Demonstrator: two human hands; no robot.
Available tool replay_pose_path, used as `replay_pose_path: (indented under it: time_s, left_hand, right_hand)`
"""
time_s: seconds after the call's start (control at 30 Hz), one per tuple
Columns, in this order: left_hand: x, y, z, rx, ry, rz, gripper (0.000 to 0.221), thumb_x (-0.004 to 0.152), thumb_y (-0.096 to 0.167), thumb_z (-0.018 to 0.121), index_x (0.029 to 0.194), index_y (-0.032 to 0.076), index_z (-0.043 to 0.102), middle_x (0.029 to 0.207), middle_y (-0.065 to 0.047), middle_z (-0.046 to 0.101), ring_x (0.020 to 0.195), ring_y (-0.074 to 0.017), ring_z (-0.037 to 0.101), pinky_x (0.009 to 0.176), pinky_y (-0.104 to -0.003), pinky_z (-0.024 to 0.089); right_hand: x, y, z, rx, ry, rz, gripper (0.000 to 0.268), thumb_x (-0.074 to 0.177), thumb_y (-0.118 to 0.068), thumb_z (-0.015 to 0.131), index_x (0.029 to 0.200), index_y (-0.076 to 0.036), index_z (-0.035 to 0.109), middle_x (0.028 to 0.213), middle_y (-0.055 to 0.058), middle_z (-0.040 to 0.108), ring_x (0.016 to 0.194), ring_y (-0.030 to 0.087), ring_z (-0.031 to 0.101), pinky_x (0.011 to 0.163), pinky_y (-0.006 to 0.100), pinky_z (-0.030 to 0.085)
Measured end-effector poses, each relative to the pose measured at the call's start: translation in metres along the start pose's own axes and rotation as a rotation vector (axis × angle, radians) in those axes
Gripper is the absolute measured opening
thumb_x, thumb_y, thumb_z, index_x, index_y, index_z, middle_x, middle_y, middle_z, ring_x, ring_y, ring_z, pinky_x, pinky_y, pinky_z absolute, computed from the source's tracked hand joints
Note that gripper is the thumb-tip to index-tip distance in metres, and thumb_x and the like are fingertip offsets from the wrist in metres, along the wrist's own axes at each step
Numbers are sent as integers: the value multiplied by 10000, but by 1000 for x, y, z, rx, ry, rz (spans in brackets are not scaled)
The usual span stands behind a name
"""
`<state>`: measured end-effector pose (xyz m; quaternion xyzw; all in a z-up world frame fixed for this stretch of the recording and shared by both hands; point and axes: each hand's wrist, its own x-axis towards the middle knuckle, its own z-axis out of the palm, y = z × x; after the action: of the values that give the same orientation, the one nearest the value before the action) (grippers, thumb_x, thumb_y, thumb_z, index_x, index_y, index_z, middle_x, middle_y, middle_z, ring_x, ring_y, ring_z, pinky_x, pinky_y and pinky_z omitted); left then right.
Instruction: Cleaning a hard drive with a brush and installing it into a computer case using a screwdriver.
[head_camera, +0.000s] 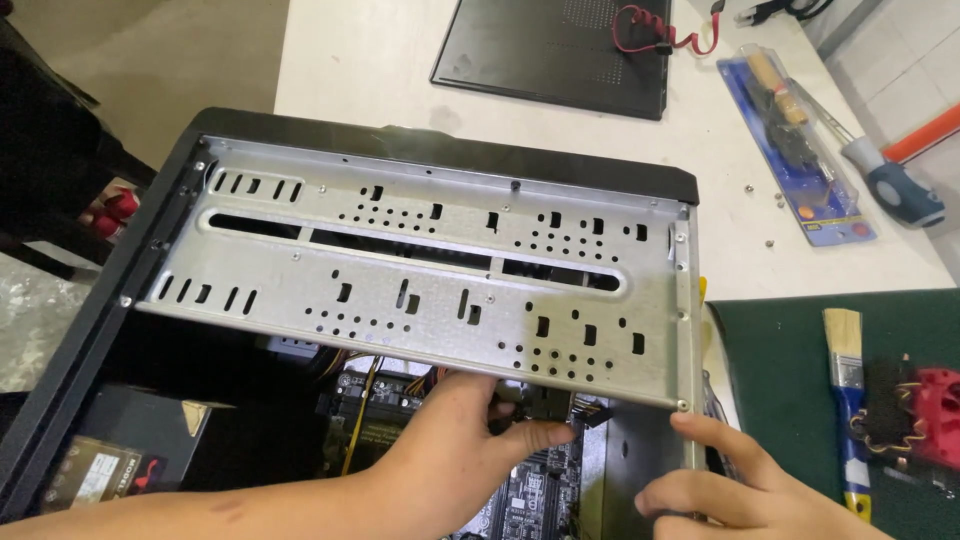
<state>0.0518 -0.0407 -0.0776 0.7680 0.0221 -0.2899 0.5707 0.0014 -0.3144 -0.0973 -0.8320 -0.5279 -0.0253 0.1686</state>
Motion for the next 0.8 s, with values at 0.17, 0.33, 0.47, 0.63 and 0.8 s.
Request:
replay_pose_path:
  time_s: [0.17, 0.33, 0.47, 0.63, 0.8]
  left_hand:
    - [-1, -3, -1, -14, -20, 4, 545, 784, 294, 786, 1309, 211, 665, 1336, 37, 741, 1250, -141, 682, 1078, -300, 539]
    - [-7, 7, -5, 72, -48, 45, 614, 819, 362, 763, 1377, 171, 594, 1390, -14, 720, 1336, -201, 630, 1125, -376, 473]
    - [-15, 27, -9, 133, -73, -63, 632, 811, 389, 760, 1373, 149, 602, 1436, -43, 677, 1376, -225, 589, 1175, -392, 417]
    - [-16, 37, -16, 188, -120, -111, 605, 831, 381, 751, 1362, 131, 602, 1398, -54, 687, 1321, -246, 617, 1122, -396, 456]
    - [-17, 38, -18, 184, -120, -108, 686, 815, 412, 756, 1403, 117, 563, 1429, -83, 648, 1173, -246, 661, 1031, -387, 507]
  right_hand:
    - [-3, 0, 3, -38, 24, -12, 179, 1020, -201, 573, 843, -216, 554, 864, -73, 570, 912, 23, 635, 1199, 590, 248]
    - [5, -6, -9, 128, -105, 42, 171, 1010, -209, 640, 876, -225, 534, 861, -56, 505, 882, 68, 585, 1220, 564, 173]
    - [23, -16, -35, 227, -252, 0, 175, 1033, -182, 531, 870, -231, 574, 905, -38, 523, 1012, 144, 524, 1220, 579, 119]
    - [35, -49, -42, 488, -19, 373, 288, 933, -306, 669, 688, -156, 643, 774, -6, 666, 1142, 228, 636, 1218, 571, 143]
    - [45, -71, -27, 463, 308, 454, 352, 931, -255, 584, 604, -124, 584, 623, 3, 532, 1078, 288, 659, 1169, 553, 258]
